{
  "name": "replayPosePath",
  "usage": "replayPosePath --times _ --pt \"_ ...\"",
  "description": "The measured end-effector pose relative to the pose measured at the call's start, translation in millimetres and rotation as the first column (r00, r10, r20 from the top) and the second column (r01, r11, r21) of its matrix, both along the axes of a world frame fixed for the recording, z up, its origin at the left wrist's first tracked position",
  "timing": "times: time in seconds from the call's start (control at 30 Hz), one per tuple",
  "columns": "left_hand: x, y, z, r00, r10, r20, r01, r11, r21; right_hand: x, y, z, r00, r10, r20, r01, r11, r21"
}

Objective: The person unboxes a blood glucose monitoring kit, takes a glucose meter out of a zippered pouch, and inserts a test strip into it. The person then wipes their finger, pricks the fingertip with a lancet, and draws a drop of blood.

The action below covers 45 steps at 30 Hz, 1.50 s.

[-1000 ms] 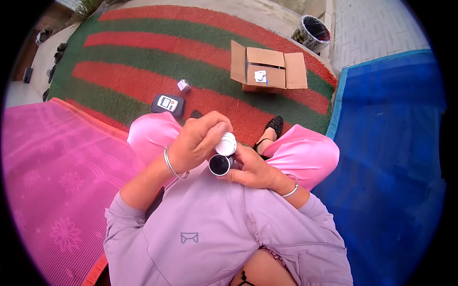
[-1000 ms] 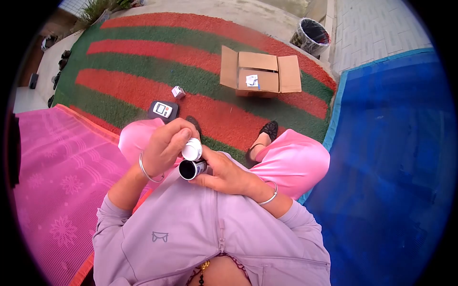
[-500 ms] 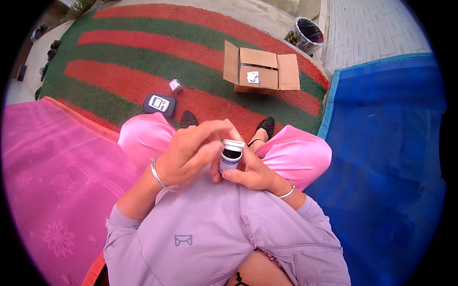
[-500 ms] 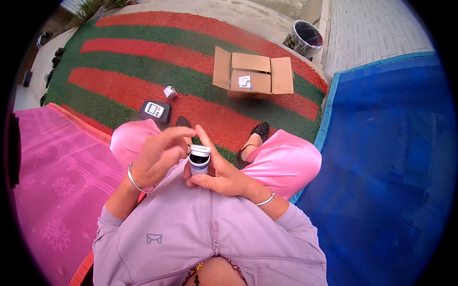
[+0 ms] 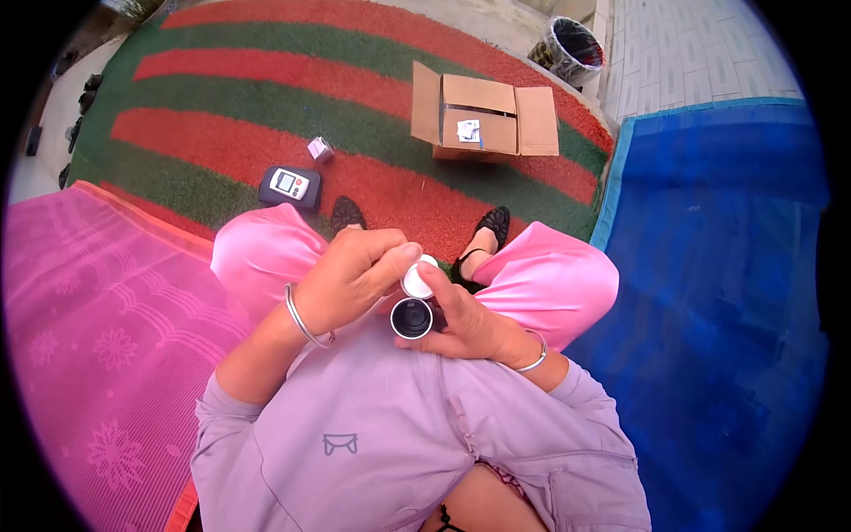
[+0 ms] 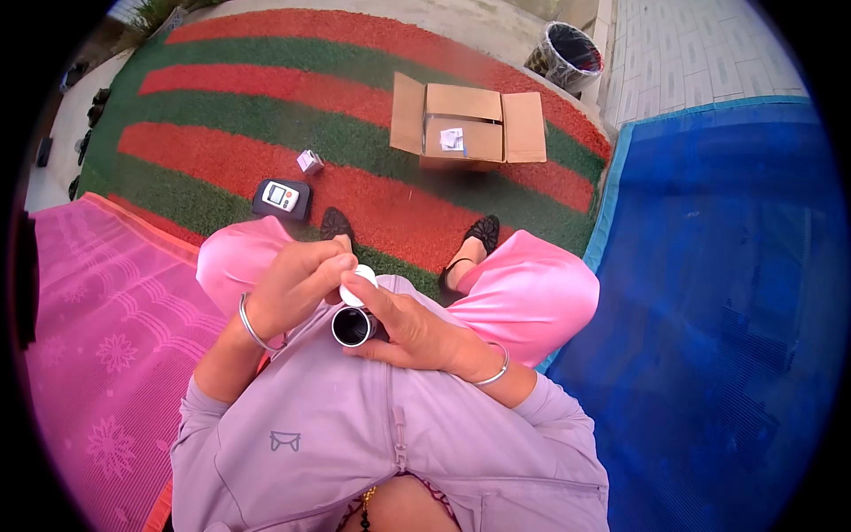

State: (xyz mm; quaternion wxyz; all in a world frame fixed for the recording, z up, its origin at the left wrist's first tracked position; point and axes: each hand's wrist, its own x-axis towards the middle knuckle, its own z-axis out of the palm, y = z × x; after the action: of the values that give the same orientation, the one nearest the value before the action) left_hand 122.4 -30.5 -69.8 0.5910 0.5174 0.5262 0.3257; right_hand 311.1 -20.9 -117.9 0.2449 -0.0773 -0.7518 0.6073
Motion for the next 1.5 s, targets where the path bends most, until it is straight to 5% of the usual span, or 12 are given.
replayPosePath --times 0.13,0.27,0.33,0.37,0.5,0.67,0.77,0.93,1.0,1.1,1.2,1.5 --pt "-1.4 8.5 -0.6 0.978 -0.056 -0.201 0.067 0.996 0.051 -5.9 1.2 5.6 0.996 -0.056 -0.069 0.042 0.980 -0.197" --pt "0.2 8.2 13.6 0.981 0.094 0.171 -0.066 0.985 -0.162 -2.9 14.5 3.5 0.978 -0.193 -0.082 0.183 0.976 -0.118" --pt "0.2 2.8 15.9 0.951 0.272 0.148 -0.302 0.920 0.249 1.2 33.9 7.9 0.947 -0.219 -0.234 0.293 0.886 0.358" --pt "-3.8 -1.5 21.9 0.944 0.266 0.196 -0.305 0.930 0.204 4.0 41.2 21.3 0.968 -0.175 -0.178 0.237 0.870 0.433" --pt "-7.6 -0.3 27.7 0.967 0.238 0.095 -0.256 0.902 0.349 -8.3 52.8 29.1 0.896 -0.301 -0.326 0.395 0.876 0.276" --pt "-10.3 -0.6 33.1 0.986 0.166 0.014 -0.150 0.848 0.508 -3.9 55.3 26.6 0.912 -0.306 -0.272 0.390 0.850 0.353" --pt "-5.5 -3.2 38.6 0.974 0.103 -0.204 0.067 0.725 0.685 -5.8 54.8 29.2 0.910 -0.329 -0.250 0.408 0.815 0.412" --pt "10.8 -5.7 39.6 0.793 0.165 -0.586 0.321 0.704 0.633 -9.9 53.9 28.4 0.906 -0.366 -0.211 0.421 0.740 0.524" --pt "15.8 -5.4 39.1 0.623 0.086 -0.778 0.437 0.786 0.437 -12.1 51.4 27.9 0.875 -0.438 -0.207 0.463 0.630 0.624" --pt "20.0 -4.9 38.1 0.582 0.024 -0.812 0.454 0.820 0.350 -9.5 50.7 24.6 0.855 -0.479 -0.198 0.470 0.557 0.685" --pt "20.0 -0.9 43.6 0.588 -0.186 -0.787 0.481 0.863 0.155 -6.7 47.1 22.2 0.844 -0.508 -0.173 0.459 0.517 0.723" --pt "17.1 2.8 33.0 0.879 -0.203 -0.431 0.339 0.903 0.266 -2.1 41.5 19.7 0.834 -0.500 -0.232 0.520 0.577 0.629"
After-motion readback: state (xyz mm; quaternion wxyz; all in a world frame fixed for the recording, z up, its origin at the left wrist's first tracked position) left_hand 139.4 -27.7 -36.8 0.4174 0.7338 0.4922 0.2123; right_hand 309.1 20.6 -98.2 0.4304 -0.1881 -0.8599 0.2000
